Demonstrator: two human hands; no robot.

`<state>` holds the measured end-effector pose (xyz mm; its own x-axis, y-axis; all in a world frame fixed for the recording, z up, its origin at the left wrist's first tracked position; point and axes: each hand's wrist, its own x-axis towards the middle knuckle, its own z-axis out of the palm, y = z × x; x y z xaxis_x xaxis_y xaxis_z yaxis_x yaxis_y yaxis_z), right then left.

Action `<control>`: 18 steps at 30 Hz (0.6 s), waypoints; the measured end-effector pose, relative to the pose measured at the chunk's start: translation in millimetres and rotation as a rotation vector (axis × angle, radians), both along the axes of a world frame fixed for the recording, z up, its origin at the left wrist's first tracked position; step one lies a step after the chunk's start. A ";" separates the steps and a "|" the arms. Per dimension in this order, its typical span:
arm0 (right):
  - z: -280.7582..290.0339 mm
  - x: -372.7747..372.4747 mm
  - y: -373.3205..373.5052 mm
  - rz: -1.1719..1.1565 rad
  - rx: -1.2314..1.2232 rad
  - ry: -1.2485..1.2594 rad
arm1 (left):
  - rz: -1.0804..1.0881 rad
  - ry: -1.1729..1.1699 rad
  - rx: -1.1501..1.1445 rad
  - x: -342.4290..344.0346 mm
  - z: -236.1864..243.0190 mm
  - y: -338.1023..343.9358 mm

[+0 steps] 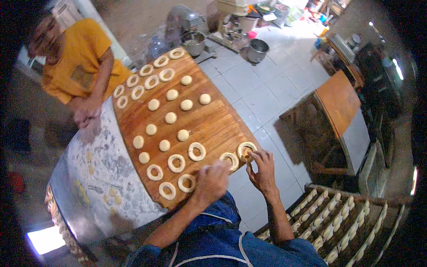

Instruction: The person shapes small dough balls into rings by hand and places them on a wooden board. A coworker performs the same task at the same table. The camera wearer also moves a completed board onto a multi-tiered rack.

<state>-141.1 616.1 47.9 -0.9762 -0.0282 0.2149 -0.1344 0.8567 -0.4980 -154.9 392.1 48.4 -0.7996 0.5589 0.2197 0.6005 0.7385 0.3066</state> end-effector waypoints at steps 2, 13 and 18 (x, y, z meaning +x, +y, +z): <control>-1.5 -0.1 -12.6 0.078 0.048 -0.010 | -0.024 0.074 -0.085 10.8 -6.0 17.1; -10.8 0.1 -40.9 0.043 0.121 0.013 | 0.129 -0.017 0.050 34.0 -10.3 -5.9; -9.1 20.8 -39.2 0.064 0.064 0.012 | 0.222 -0.036 0.105 58.1 -10.5 -47.9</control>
